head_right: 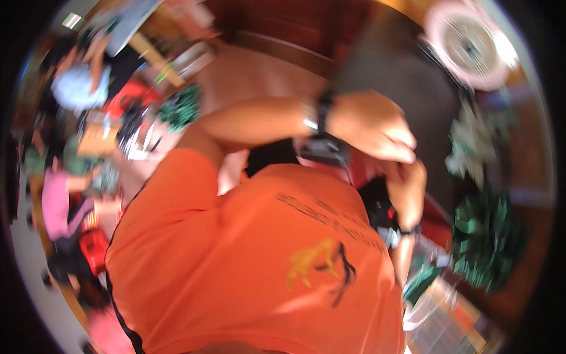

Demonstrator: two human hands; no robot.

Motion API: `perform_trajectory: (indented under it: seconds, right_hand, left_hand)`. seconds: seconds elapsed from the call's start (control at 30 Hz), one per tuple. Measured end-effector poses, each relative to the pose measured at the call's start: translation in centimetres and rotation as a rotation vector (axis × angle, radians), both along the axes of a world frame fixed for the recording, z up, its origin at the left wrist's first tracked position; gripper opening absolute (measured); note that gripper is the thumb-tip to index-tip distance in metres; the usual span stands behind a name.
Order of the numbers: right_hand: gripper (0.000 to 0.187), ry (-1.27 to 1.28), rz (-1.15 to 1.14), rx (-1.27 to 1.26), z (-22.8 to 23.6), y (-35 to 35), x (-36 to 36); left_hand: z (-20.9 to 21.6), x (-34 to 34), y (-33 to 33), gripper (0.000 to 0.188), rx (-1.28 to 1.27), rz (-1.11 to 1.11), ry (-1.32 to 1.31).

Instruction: Tucking fabric into small covers using a wooden stick to finalize a pouch-like product.

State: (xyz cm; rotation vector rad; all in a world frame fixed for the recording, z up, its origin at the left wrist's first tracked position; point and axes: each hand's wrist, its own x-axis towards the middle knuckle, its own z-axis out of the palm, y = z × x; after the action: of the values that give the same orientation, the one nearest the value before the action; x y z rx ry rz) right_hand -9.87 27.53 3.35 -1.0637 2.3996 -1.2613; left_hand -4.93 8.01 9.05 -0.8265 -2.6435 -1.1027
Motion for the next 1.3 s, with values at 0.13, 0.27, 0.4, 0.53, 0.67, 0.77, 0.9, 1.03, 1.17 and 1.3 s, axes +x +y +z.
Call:
perform_trajectory:
  seconds: [0.13,0.27,0.4,0.53,0.67,0.77,0.9,1.03,1.17,1.3]
  right_hand:
    - [0.013,-0.371,0.021,-0.168,0.1,-1.3,1.4]
    - [0.013,-0.479,0.055,-0.234,-2.7,-0.8,-0.2]
    - [0.015,-0.627,0.012,-0.32,-2.2,-3.0,1.3]
    - [0.018,-0.634,0.014,-0.337,-3.0,-3.9,0.8]
    - [0.018,-0.66,-0.005,-0.327,-2.8,-4.3,1.1]
    - [0.019,-0.664,0.052,-0.371,-3.3,-4.2,1.0]
    - [0.019,-0.614,0.046,-0.349,-3.2,-4.4,1.6]
    - [0.019,-0.595,0.044,-0.336,-3.4,-4.4,1.4]
    - [0.019,-0.594,-0.002,-0.347,-3.0,-4.6,2.0]
    - [0.02,-0.581,0.029,-0.318,-3.1,-4.6,1.9]
  left_hand:
    - [-2.2,0.1,-1.2,0.036,0.339,0.217,0.231]
    - [-4.5,-0.6,-4.5,0.035,0.546,0.433,0.494]
    - [-7.9,1.4,-5.0,0.039,1.195,0.252,0.107]
    - [-12.4,-0.2,-3.2,0.03,1.369,0.018,0.051]
    - [-12.8,0.9,-4.2,0.025,0.946,0.373,0.184]
    - [-12.4,1.5,-4.1,0.02,1.066,0.258,0.104]
    - [-12.2,1.7,-4.6,0.014,1.107,0.161,-0.188]
    - [-13.3,1.2,-4.3,0.014,1.112,0.019,-0.209]
    - [-12.3,2.3,-4.0,0.017,1.133,0.06,-0.303]
    - [-11.5,3.2,-4.0,0.022,1.029,0.249,-0.307]
